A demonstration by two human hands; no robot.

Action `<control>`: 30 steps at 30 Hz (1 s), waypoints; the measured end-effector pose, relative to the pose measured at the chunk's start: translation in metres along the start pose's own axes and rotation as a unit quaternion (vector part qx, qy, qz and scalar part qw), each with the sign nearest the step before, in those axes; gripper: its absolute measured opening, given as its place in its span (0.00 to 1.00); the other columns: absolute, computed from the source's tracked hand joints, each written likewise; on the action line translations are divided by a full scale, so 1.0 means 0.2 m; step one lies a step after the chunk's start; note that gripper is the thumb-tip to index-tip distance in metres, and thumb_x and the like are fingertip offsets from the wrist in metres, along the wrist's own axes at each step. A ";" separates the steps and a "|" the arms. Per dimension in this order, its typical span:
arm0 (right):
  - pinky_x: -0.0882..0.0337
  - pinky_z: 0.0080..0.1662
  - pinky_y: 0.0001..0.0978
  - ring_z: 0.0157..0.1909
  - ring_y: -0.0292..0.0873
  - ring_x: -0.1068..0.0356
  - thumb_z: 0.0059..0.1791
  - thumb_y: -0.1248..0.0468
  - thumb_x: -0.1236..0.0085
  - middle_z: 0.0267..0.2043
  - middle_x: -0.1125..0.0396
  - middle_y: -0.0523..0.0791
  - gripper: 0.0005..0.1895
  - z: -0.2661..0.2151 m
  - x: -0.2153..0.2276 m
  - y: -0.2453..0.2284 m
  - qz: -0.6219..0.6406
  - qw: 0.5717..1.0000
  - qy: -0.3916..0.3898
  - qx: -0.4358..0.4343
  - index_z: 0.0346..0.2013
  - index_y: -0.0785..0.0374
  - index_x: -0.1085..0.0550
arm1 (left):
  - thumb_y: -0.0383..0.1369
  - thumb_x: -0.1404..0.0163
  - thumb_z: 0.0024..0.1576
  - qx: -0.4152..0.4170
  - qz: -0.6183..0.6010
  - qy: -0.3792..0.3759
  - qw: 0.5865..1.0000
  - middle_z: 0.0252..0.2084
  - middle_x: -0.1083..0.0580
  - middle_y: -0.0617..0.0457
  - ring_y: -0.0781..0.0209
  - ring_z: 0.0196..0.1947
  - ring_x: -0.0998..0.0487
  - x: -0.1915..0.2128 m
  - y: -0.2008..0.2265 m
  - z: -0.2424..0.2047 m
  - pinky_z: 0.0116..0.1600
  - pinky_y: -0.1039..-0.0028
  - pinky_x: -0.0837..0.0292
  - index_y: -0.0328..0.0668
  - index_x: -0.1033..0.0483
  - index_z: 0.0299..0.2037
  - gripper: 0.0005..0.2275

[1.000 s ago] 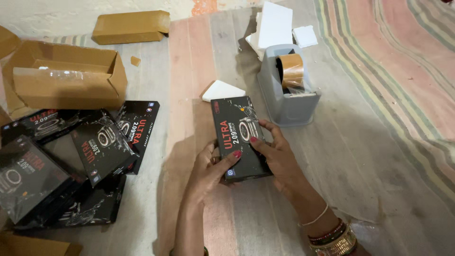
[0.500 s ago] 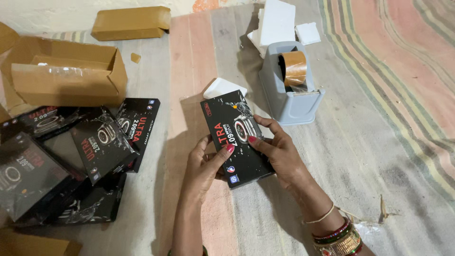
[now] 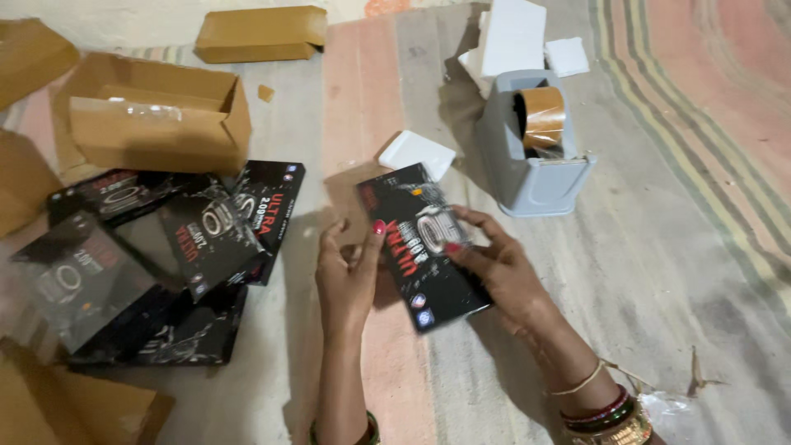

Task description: The person unpacks a smartwatch and its accessories from a white tray, then places them into a black product box. The box is inserted into a brown shipping box, which is sealed with clear packing tape. The process is repeated for a second unit.

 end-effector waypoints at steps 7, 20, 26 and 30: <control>0.23 0.36 0.31 0.34 0.40 0.25 0.50 0.69 0.46 0.39 0.25 0.52 0.30 0.10 0.19 0.09 0.008 0.996 0.090 -0.019 0.67 0.58 0.37 | 0.33 0.43 0.56 -0.061 -0.107 0.103 0.987 0.41 0.23 0.47 0.63 0.38 0.22 0.20 0.10 0.03 0.42 0.70 0.25 0.31 0.30 0.57 0.20; 0.23 0.39 0.29 0.39 0.38 0.26 0.48 0.69 0.43 0.45 0.26 0.51 0.31 0.20 0.17 0.14 0.015 0.999 0.039 0.001 0.66 0.58 0.37 | 0.28 0.37 0.42 -0.428 0.335 0.253 0.800 0.57 0.30 0.26 0.29 0.49 0.24 0.33 0.51 0.97 0.50 0.55 0.25 0.23 0.41 0.62 0.36; 0.26 0.38 0.28 0.37 0.39 0.27 0.51 0.70 0.44 0.41 0.27 0.53 0.31 0.16 0.15 0.04 0.005 0.997 0.054 0.047 0.70 0.56 0.38 | 0.32 0.38 0.49 -0.319 0.480 0.221 0.787 0.38 0.25 0.36 0.37 0.37 0.21 0.42 0.34 1.21 0.43 0.55 0.24 0.30 0.29 0.43 0.18; 0.23 0.45 0.29 0.45 0.38 0.26 0.50 0.73 0.46 0.50 0.28 0.50 0.33 0.11 0.13 -0.18 0.067 0.985 0.029 0.154 0.70 0.59 0.39 | 0.33 0.40 0.54 -0.393 0.455 0.254 0.758 0.33 0.25 0.40 0.41 0.33 0.22 0.54 0.59 0.86 0.40 0.57 0.25 0.36 0.24 0.36 0.09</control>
Point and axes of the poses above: each hand's wrist, its own z-axis towards the middle knuckle, its own x-axis out of the back of the hand, y = z × x, the point moved 10 cm from there along z, towards the middle knuckle
